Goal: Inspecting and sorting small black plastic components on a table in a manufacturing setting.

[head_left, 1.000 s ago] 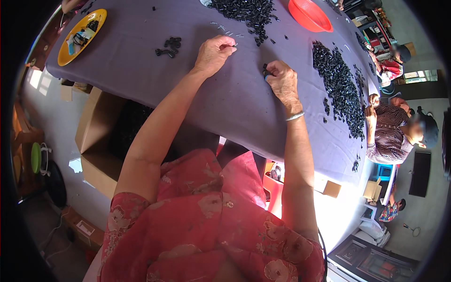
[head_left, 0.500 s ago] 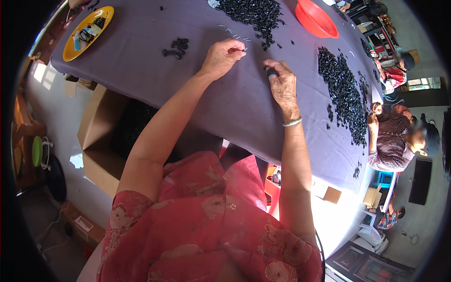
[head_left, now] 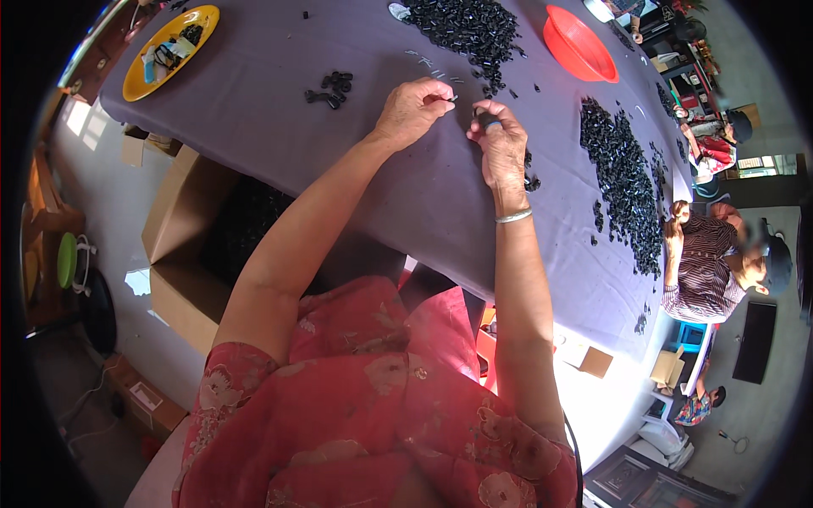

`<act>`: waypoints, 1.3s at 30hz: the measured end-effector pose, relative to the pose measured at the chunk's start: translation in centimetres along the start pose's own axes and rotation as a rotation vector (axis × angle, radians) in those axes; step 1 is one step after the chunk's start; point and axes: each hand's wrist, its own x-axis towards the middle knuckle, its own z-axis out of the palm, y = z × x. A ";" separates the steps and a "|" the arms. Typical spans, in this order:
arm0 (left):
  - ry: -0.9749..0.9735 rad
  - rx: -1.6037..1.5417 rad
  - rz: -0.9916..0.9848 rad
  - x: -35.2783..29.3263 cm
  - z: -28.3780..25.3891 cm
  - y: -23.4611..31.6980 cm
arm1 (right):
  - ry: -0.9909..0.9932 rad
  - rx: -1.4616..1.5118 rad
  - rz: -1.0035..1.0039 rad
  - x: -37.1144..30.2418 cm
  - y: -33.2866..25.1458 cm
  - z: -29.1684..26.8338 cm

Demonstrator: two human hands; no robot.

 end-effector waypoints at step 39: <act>0.006 0.129 -0.052 -0.4 -0.2 1.1 | 0.021 0.215 -0.102 1.4 1.1 2.7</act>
